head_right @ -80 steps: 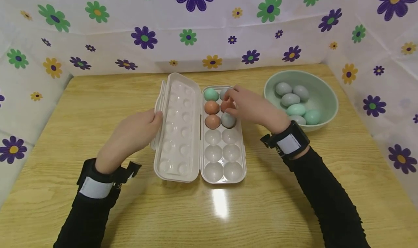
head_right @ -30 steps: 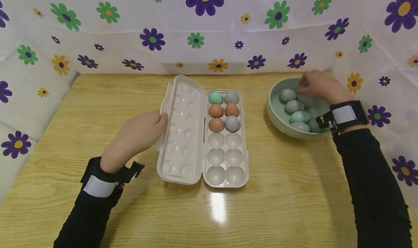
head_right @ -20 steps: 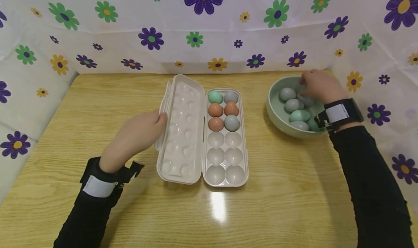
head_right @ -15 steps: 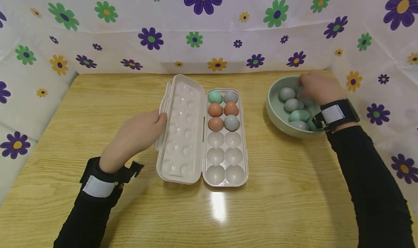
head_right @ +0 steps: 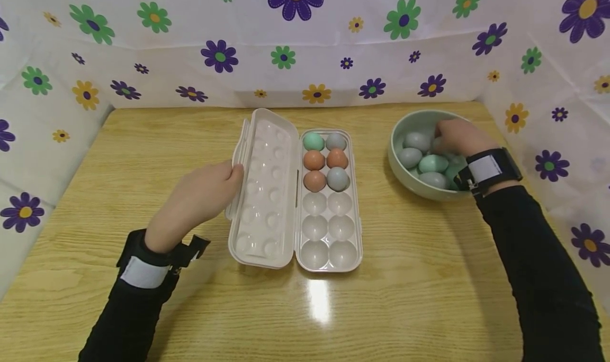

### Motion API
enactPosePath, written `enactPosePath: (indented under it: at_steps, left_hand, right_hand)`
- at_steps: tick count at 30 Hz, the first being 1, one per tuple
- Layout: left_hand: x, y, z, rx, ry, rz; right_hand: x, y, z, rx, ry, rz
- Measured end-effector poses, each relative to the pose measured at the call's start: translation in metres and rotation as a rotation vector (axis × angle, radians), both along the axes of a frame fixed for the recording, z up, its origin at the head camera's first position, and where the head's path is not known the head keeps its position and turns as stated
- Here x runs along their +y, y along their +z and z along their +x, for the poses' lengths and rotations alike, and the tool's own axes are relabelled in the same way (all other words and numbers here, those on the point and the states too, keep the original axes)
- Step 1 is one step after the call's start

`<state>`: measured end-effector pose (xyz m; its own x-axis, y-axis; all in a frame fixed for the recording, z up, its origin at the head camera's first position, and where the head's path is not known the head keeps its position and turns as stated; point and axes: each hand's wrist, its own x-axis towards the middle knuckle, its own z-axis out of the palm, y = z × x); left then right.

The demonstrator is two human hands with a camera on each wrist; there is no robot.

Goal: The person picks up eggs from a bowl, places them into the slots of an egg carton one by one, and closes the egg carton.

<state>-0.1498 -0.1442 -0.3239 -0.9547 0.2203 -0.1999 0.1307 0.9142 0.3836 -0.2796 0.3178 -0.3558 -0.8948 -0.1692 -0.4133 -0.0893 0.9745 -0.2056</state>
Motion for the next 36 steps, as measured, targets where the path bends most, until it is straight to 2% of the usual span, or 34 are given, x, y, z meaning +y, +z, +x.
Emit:
enactPosePath:
  at_steps: [9,21,36]
  left_hand:
    - [-0.0003,0.0001,0.0002,0.000,0.001,-0.005]
    - [-0.0007,-0.0005,-0.0002,0.007,-0.006,-0.011]
    - [-0.0006,-0.0003,-0.0007,0.007,-0.010,-0.007]
  right_hand:
    - [0.0010,0.0027,0.0048,-0.063,-0.067,-0.039]
    - [-0.0024,0.0018,0.0036,-0.011,-0.010,-0.005]
    - [-0.0013,0.0002,0.0013,-0.015,-0.016,0.005]
